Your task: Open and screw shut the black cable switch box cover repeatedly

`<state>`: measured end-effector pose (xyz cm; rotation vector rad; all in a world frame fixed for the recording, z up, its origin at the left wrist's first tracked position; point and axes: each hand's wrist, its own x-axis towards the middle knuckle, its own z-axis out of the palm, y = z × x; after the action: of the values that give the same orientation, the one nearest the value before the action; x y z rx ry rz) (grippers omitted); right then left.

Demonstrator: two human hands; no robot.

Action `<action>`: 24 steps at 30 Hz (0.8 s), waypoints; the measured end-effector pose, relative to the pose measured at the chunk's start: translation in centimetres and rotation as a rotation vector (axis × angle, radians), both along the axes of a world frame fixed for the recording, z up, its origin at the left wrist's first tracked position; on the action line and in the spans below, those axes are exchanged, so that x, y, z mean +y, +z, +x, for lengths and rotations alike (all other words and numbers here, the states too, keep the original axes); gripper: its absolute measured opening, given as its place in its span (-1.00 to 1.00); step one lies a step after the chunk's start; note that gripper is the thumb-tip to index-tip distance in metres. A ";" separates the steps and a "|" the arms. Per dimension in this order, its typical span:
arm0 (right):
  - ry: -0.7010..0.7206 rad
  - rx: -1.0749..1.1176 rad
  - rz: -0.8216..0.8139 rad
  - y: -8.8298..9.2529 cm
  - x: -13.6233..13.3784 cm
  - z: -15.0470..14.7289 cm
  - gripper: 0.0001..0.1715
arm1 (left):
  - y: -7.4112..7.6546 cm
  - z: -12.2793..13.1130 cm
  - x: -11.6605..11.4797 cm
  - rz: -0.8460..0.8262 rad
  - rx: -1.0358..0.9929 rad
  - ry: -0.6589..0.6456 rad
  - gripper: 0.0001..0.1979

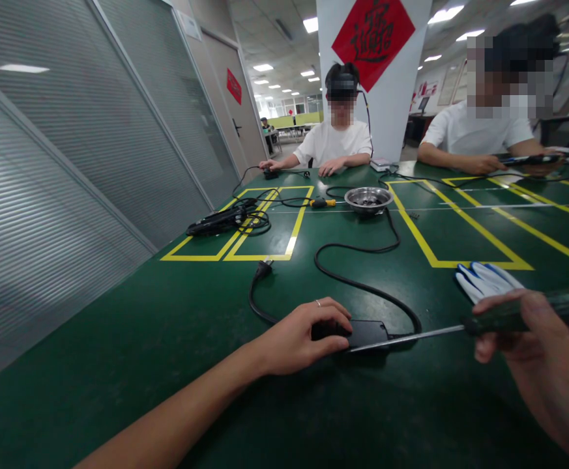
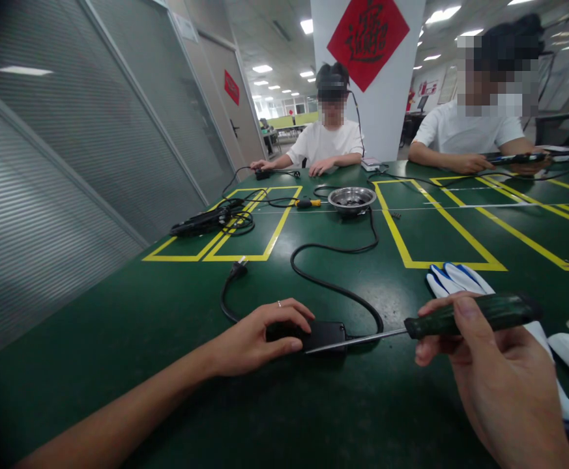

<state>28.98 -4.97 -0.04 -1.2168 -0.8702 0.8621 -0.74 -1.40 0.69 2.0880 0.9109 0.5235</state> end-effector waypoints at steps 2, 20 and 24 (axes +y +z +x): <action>0.004 0.007 -0.010 0.1 -0.1 -0.1 -0.67 | -0.1 0.1 0.1 0.016 -0.013 0.014 -0.94; -0.056 0.010 0.141 0.5 0.3 0.3 -0.73 | 0.3 -0.2 0.2 0.002 -0.050 0.109 -0.91; -0.009 -0.036 0.192 0.3 -0.3 0.1 -0.77 | 0.3 0.0 -0.1 -0.030 0.040 0.010 -0.78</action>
<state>29.04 -5.30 0.22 -1.0707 -0.9536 0.7332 -0.71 -1.48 0.95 2.0740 0.9469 0.4722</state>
